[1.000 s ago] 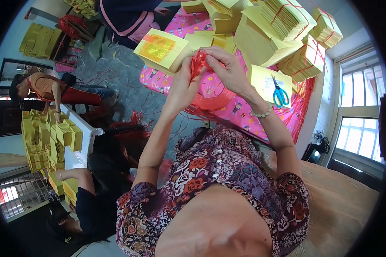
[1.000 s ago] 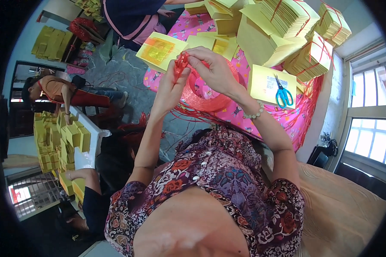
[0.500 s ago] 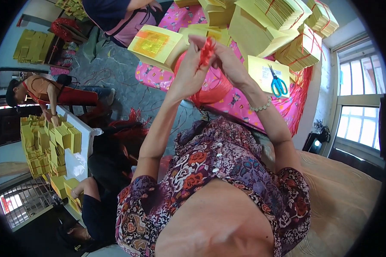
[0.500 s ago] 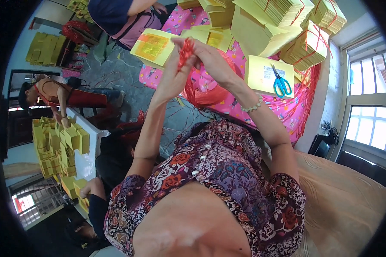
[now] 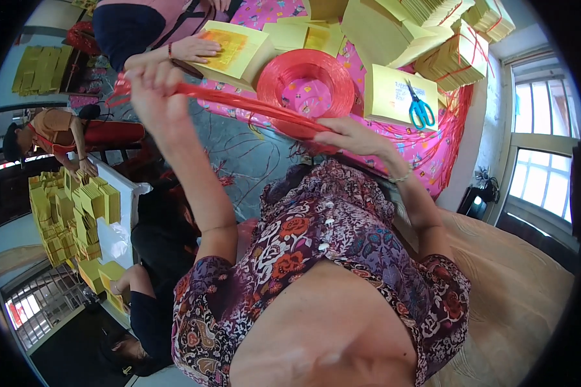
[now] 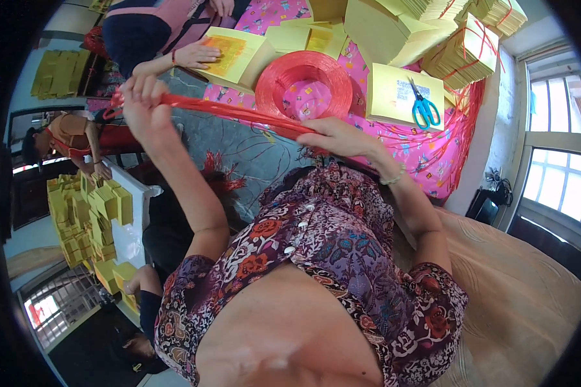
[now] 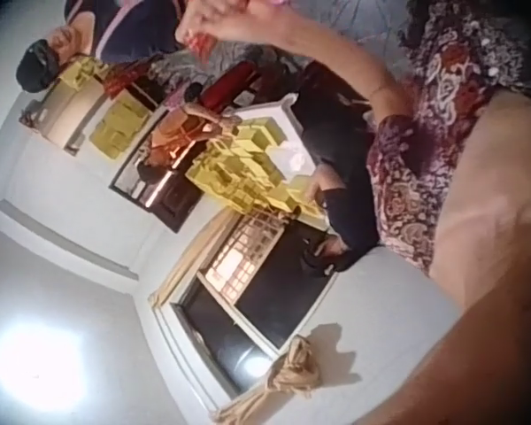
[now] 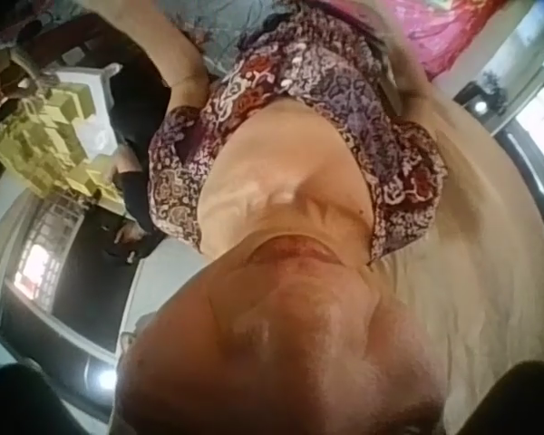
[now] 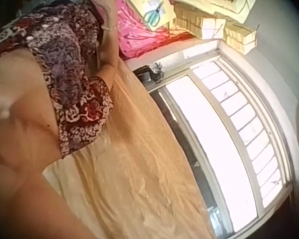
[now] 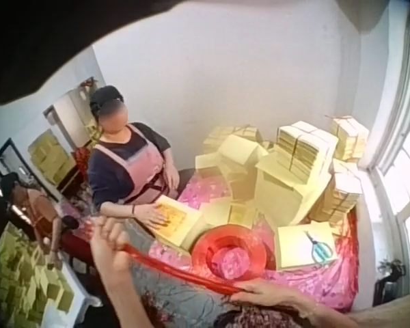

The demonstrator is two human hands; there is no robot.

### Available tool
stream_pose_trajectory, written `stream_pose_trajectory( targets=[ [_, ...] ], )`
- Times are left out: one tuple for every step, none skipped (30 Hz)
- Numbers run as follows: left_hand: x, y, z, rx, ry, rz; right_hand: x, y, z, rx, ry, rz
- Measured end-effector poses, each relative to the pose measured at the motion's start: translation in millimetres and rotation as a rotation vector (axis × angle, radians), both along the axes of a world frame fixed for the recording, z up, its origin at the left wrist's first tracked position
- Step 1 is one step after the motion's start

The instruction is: Bundling stacks of yellow paper using red plastic straps.

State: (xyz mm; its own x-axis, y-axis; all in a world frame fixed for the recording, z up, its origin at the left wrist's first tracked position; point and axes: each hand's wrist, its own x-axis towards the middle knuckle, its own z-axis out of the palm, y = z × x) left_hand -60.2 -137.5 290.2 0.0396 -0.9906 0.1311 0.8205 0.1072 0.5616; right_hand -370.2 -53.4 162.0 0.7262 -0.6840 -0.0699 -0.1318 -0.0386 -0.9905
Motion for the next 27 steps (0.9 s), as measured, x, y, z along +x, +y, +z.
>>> stream_pose_trajectory(
  targets=[
    [32, 6, -2, 0.036, 0.137, -0.046, -12, 0, 2, 0.002, -0.006, 0.019],
    [54, 9, -12, 0.049, 0.298, -0.054, -29, -2, 1, 0.020, 0.061, 0.075],
    [73, 12, -22, 0.053, 0.357, -0.022, -47, -3, -3, 0.041, 0.129, 0.126],
    [104, 13, -37, 0.145, 0.419, 0.010, -68, -4, -11, 0.069, 0.203, 0.130],
    [121, 18, -52, 0.153, 0.469, 0.057, -88, -5, -19, 0.099, 0.276, 0.129],
    [130, 25, -64, 0.224, 0.472, 0.170, -102, -4, -19, 0.109, 0.279, 0.116],
    [142, 31, -83, 0.256, 0.473, 0.289, -117, -4, -13, 0.320, 0.244, 0.054],
    [165, 32, -113, 0.283, 0.530, 0.281, -130, -3, -8, 0.531, 0.207, -0.018],
    [178, 36, -131, 0.377, 0.581, 0.288, -144, -2, -7, 0.540, 0.207, -0.037],
    [231, 47, -174, 0.417, 0.529, 0.363, -154, -9, -5, 0.565, 0.191, 0.015],
    [276, 64, -217, 0.453, 0.476, 0.447, -159, -17, -3, 0.587, 0.174, 0.078],
    [275, 68, -244, 0.528, 0.431, 0.383, -158, -18, -1, 0.593, 0.175, 0.071],
    [258, 60, -247, 0.858, 0.668, 0.219, -154, -15, 2, 0.485, 0.238, 0.021],
    [222, 65, -265, 0.927, 0.017, 0.601, -146, -15, 5, 0.369, 0.297, -0.004],
    [220, 80, -284, 0.956, -0.465, 0.503, -138, -22, 9, 0.229, 0.307, 0.039],
    [186, 85, -292, 0.975, -0.754, 0.574, -130, -21, 8, 0.238, 0.313, 0.022],
    [189, 100, -312, 1.070, -1.381, 0.817, -113, -26, 10, 0.074, 0.308, 0.053],
    [193, 114, -333, 1.117, -2.026, 1.031, -95, -31, 15, -0.090, 0.300, 0.081],
    [132, 92, -293, 1.058, -2.038, 0.958, -92, -27, 9, -0.062, 0.333, 0.018],
    [51, 77, -232, 0.919, -2.494, 0.734, -86, -27, 7, -0.119, 0.344, 0.081],
    [22, 68, -195, 0.672, -2.365, 0.501, -76, -31, 11, -0.183, 0.350, 0.172],
    [-2, 63, -171, 0.450, -2.206, 0.288, -65, -36, 14, -0.181, 0.347, 0.176],
    [-34, 64, -157, 0.189, -1.902, 0.193, -53, -41, 18, -0.194, 0.340, 0.238],
    [-65, 65, -147, -0.052, -1.579, 0.106, -44, -45, 21, -0.206, 0.337, 0.297],
    [-88, 67, -131, -0.325, -1.645, -0.028, -34, -51, 23, -0.208, 0.331, 0.307],
    [-105, 68, -117, -0.605, -1.687, -0.172, -26, -54, 26, -0.255, 0.359, 0.311],
    [-115, 69, -107, -0.597, -1.690, -0.166, -21, -55, 28, -0.304, 0.390, 0.319]
  ],
)
